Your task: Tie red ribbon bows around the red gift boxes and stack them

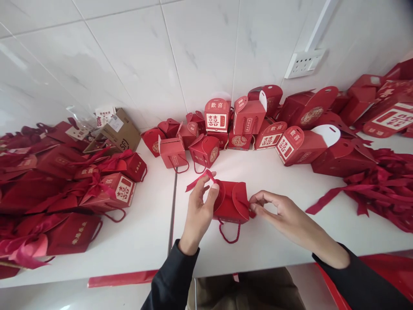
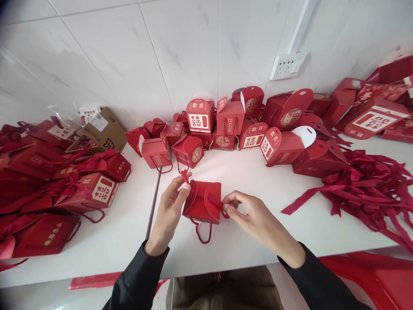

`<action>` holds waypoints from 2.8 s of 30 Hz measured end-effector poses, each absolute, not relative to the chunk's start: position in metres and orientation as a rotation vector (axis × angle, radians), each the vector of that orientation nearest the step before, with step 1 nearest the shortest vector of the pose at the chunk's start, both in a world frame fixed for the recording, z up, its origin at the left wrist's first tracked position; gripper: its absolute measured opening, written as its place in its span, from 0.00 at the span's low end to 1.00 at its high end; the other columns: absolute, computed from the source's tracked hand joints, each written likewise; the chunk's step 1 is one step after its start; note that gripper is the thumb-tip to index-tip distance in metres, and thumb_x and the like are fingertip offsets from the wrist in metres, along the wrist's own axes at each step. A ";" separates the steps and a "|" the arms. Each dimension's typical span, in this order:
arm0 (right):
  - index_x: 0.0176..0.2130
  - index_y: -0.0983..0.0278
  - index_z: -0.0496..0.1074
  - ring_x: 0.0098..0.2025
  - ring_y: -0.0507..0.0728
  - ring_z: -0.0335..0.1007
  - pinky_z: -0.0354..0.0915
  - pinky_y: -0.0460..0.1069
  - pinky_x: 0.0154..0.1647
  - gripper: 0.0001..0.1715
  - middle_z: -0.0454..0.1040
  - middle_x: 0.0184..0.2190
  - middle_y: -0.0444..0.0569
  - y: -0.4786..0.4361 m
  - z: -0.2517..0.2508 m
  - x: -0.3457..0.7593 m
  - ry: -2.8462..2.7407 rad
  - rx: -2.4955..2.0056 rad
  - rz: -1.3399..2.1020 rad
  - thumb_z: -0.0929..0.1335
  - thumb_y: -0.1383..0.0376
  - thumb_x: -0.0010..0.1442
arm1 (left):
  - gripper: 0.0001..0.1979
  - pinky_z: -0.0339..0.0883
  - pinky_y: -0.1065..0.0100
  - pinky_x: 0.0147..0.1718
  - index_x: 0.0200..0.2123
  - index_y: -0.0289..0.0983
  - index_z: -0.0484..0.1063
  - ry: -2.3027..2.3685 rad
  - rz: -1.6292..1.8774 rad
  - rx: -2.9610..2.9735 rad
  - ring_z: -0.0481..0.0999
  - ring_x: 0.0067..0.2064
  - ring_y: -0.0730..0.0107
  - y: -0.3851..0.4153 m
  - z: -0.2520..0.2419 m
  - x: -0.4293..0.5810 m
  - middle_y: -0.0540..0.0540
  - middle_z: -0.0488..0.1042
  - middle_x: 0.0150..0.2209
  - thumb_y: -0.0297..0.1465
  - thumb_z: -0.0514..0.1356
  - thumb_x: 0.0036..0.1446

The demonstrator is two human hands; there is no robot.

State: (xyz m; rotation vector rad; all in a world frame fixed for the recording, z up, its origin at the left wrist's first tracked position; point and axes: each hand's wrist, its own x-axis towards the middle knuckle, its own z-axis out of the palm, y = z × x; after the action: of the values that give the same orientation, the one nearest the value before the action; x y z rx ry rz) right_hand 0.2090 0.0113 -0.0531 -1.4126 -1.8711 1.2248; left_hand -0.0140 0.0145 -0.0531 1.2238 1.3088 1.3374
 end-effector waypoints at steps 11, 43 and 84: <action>0.53 0.55 0.70 0.39 0.61 0.75 0.68 0.54 0.38 0.22 0.77 0.35 0.46 0.007 -0.060 0.224 -1.811 -1.507 1.263 0.64 0.46 0.70 | 0.11 0.72 0.67 0.46 0.41 0.40 0.74 1.134 1.390 0.928 0.79 0.51 0.63 0.016 -0.063 -0.016 0.43 0.79 0.53 0.40 0.65 0.62; 0.37 0.62 0.73 0.23 0.50 0.56 0.55 0.48 0.26 0.28 0.72 0.28 0.43 0.003 -0.077 0.194 -1.111 -1.318 1.680 0.69 0.40 0.65 | 0.18 0.69 0.65 0.46 0.44 0.39 0.80 1.301 1.249 0.972 0.78 0.46 0.60 0.017 -0.064 -0.010 0.44 0.81 0.42 0.46 0.59 0.66; 0.20 0.59 0.66 0.33 0.59 0.66 0.61 0.54 0.38 0.34 0.74 0.28 0.48 0.005 -0.062 0.176 -1.007 -1.439 1.246 0.73 0.37 0.57 | 0.12 0.68 0.71 0.37 0.35 0.38 0.76 1.262 1.631 0.632 0.74 0.36 0.71 0.001 -0.052 0.013 0.49 0.77 0.36 0.36 0.71 0.51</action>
State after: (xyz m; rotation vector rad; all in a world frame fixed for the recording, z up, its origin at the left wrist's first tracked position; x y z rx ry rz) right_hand 0.1761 0.0046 -0.0620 -1.4388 -1.0073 1.2461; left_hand 0.0126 0.0006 -0.0524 0.6317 1.2622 1.6306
